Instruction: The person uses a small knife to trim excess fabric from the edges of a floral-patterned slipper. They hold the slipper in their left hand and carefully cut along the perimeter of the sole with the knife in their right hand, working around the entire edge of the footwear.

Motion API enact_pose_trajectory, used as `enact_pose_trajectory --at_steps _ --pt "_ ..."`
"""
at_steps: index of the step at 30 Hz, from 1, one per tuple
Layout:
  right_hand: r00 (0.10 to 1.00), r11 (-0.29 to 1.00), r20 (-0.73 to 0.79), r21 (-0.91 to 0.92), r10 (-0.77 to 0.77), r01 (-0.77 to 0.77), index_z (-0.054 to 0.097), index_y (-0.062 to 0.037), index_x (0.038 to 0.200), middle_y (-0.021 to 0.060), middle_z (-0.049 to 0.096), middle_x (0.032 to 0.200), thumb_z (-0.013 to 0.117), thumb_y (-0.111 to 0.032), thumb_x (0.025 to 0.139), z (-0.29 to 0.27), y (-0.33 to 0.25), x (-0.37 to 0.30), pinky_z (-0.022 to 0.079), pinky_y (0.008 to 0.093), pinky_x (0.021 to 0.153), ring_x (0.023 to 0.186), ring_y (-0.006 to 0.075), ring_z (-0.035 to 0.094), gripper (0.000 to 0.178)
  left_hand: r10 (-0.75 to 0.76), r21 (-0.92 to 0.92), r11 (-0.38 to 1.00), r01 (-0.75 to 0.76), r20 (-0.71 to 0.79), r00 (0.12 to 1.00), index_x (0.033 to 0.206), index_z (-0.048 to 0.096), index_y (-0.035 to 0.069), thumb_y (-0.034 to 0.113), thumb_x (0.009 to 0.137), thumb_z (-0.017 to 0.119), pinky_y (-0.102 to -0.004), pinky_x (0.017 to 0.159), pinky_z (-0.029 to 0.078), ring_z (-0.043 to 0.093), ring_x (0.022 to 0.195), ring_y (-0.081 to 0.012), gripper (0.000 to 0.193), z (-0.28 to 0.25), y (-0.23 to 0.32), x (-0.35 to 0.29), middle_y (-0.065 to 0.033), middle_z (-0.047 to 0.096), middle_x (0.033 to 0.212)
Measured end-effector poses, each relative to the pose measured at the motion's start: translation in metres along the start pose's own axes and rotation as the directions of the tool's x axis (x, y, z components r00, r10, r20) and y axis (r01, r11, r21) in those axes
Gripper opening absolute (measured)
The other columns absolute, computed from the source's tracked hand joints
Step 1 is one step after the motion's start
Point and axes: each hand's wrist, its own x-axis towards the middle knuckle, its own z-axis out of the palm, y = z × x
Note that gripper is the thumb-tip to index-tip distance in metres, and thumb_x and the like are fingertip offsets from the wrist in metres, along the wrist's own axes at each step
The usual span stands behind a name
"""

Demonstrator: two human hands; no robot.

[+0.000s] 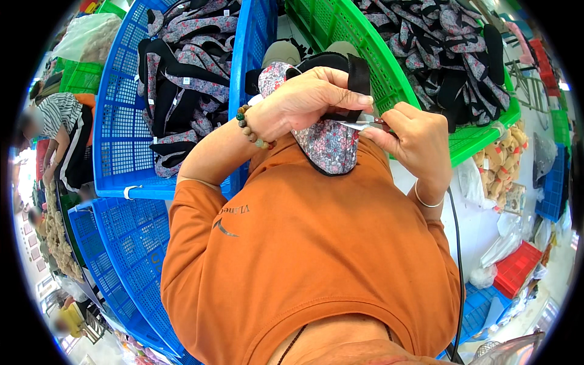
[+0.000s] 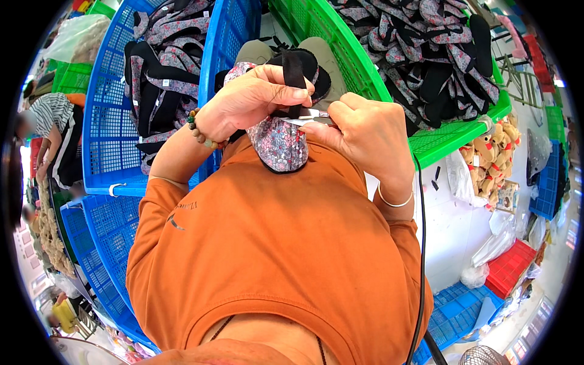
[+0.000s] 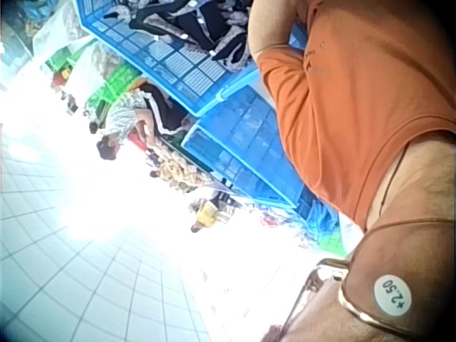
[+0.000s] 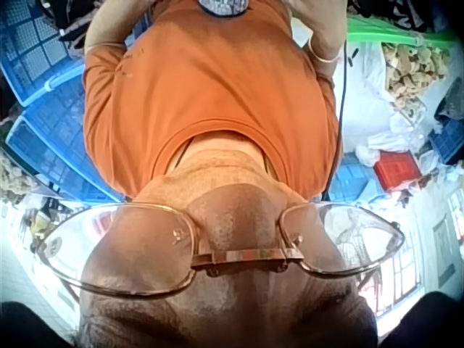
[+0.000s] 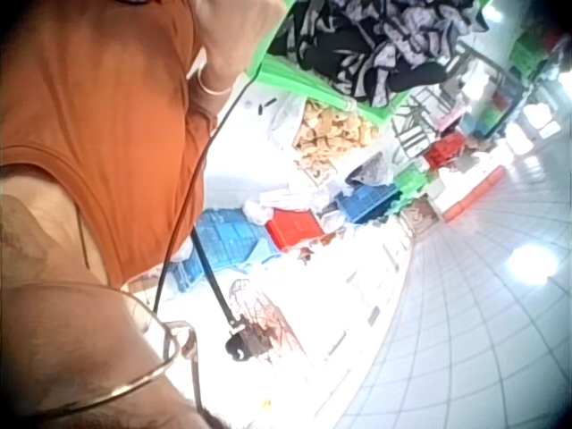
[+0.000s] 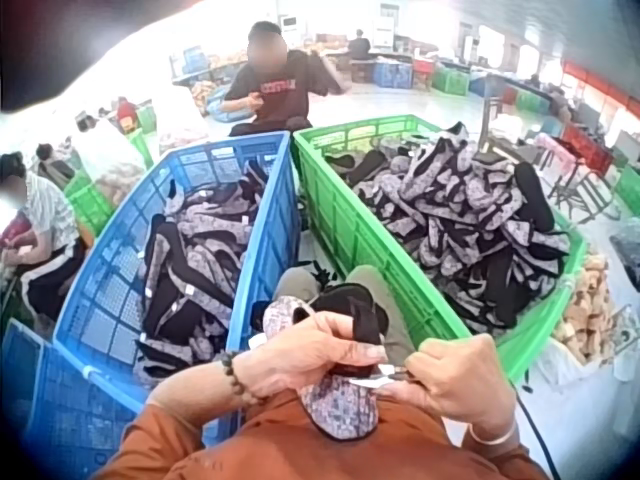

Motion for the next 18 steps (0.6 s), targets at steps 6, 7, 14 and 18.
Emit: enact_pose_trajectory --at_steps 6,7,14,18 --pt "0.997 0.998 -0.070 -0.056 -0.025 0.021 0.049 -0.0095 0.055 0.0019 0.045 0.053 0.066 -0.047 0.073 0.0042 0.0019 -0.0029 0.035 0.0305 0.039 0.045 0.0182 0.048 0.044 -0.006 -0.039 0.999 0.007 0.008 1.000 0.093 0.067 0.003 0.008 0.079 0.070 -0.0275 0.079 0.047 0.062 0.084 -0.0137 0.015 -0.0032 -0.0035 0.0003 -0.0051 0.066 0.087" --pt "0.997 0.998 -0.069 -0.053 -0.024 0.020 0.049 -0.0095 0.055 0.0018 0.044 0.053 0.066 -0.046 0.073 0.0043 0.0023 -0.0027 0.035 0.0305 0.039 0.045 0.0182 0.048 0.044 -0.005 -0.039 0.999 0.005 0.003 1.000 0.093 0.067 0.003 0.008 0.079 0.070 -0.0275 0.080 0.047 0.062 0.085 -0.0136 0.015 -0.0036 -0.0039 0.0006 -0.0049 0.066 0.088" --pt "0.998 0.997 -0.061 -0.076 -0.033 0.028 0.049 -0.0093 0.054 0.0023 0.044 0.052 0.067 -0.044 0.072 0.0035 0.0036 -0.0030 0.035 0.0305 0.039 0.045 0.0181 0.049 0.043 -0.006 -0.042 0.999 0.006 -0.005 1.000 0.093 0.067 0.004 0.008 0.079 0.069 -0.0279 0.081 0.047 0.061 0.085 -0.0137 0.014 -0.0074 -0.0079 0.0024 -0.0042 0.065 0.089" --pt "0.998 0.998 -0.059 -0.056 -0.035 0.032 0.050 -0.0089 0.054 0.0024 0.045 0.052 0.068 -0.043 0.071 0.0074 0.0056 -0.0029 0.035 0.0313 0.040 0.045 0.0191 0.049 0.042 -0.028 -0.033 0.999 0.026 -0.036 0.999 0.092 0.067 0.004 0.011 0.082 0.067 -0.0297 0.081 0.047 0.061 0.086 -0.0142 0.012 -0.0078 -0.0065 0.0036 -0.0048 0.065 0.091"
